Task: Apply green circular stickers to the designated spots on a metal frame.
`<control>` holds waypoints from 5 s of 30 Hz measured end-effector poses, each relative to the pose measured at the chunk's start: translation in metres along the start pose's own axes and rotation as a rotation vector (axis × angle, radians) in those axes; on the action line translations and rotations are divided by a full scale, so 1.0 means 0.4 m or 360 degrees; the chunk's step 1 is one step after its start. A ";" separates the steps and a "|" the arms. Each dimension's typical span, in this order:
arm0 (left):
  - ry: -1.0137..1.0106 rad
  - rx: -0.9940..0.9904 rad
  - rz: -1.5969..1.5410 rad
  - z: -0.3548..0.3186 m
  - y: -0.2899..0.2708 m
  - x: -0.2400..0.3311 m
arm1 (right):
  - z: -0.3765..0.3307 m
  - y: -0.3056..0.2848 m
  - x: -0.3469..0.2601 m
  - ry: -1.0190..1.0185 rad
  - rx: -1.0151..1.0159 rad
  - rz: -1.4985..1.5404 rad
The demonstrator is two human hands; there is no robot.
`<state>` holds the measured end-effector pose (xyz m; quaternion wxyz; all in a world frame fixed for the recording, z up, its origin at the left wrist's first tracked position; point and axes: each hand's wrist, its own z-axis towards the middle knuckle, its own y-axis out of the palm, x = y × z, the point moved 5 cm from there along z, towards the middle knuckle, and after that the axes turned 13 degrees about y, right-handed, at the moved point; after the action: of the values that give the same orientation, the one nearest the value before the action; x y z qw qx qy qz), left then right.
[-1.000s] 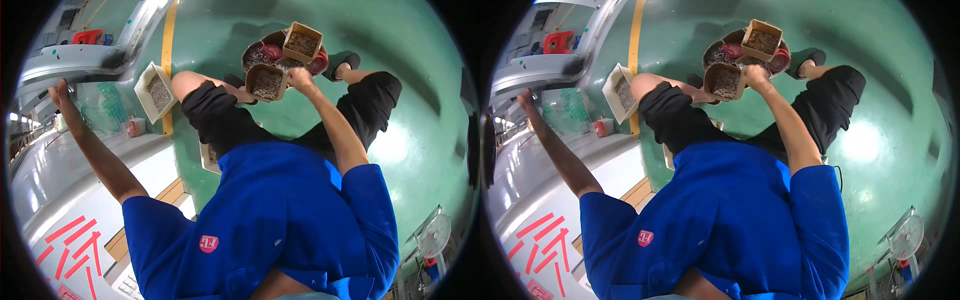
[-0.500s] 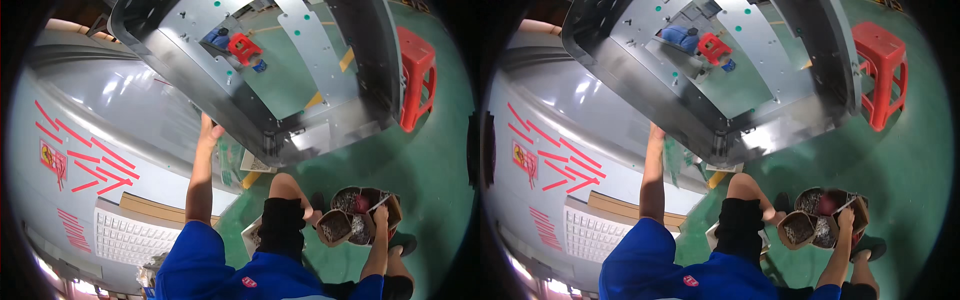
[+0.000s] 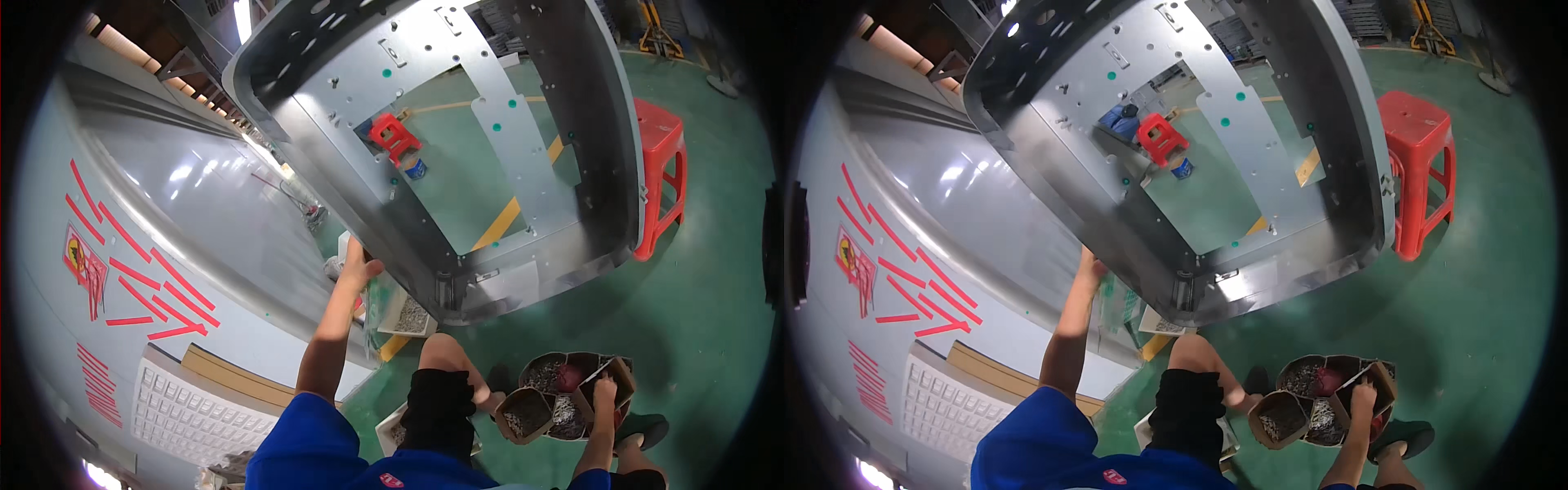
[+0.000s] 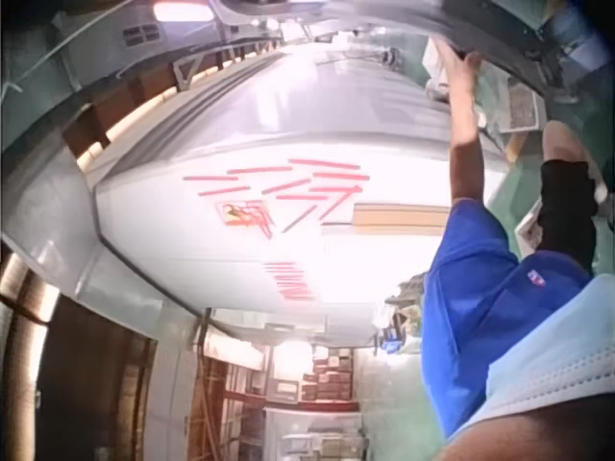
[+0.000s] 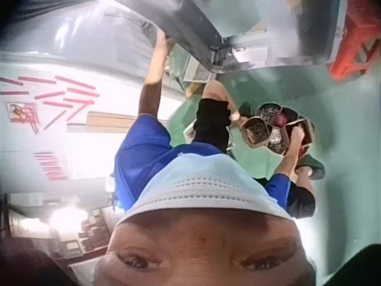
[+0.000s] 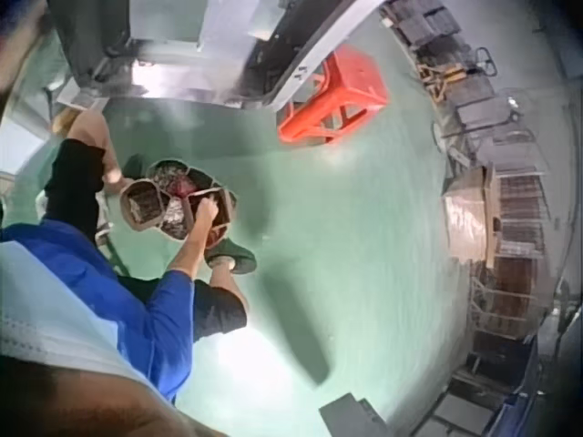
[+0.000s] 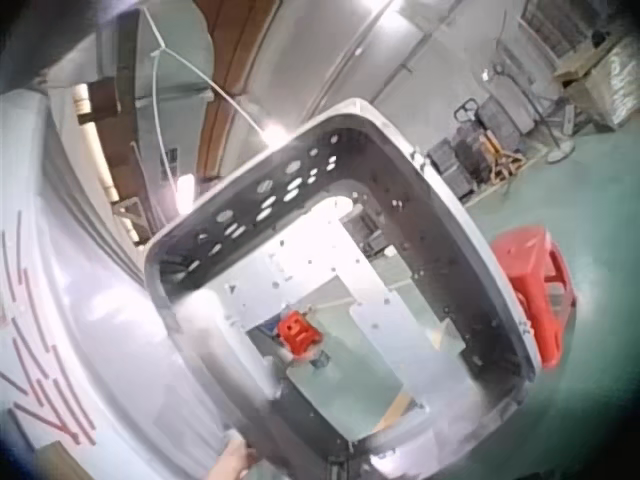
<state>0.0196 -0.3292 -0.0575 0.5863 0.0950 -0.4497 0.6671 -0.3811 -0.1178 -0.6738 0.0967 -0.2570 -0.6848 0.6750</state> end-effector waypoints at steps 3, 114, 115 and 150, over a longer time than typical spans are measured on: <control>0.0027 -0.0026 0.0075 -0.023 -0.017 0.029 | -0.005 0.032 -0.023 0.0077 -0.0136 0.0218; 0.0311 -0.0361 -0.0482 -0.228 0.297 0.124 | -0.575 -1.112 -0.175 0.0147 0.0647 0.2138; 0.0330 -0.0334 -0.0425 -0.229 0.289 0.079 | -0.569 -1.101 -0.169 0.0165 0.0634 0.2132; -0.0149 0.0113 0.0165 -0.257 0.186 -0.248 | -0.496 -0.791 -0.254 0.0225 -0.0103 0.1610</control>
<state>0.0253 -0.3185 -0.2182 0.5255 0.1233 -0.4569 0.7070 -0.2698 0.0206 -0.3301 -0.2038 -0.6042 -0.4870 0.5968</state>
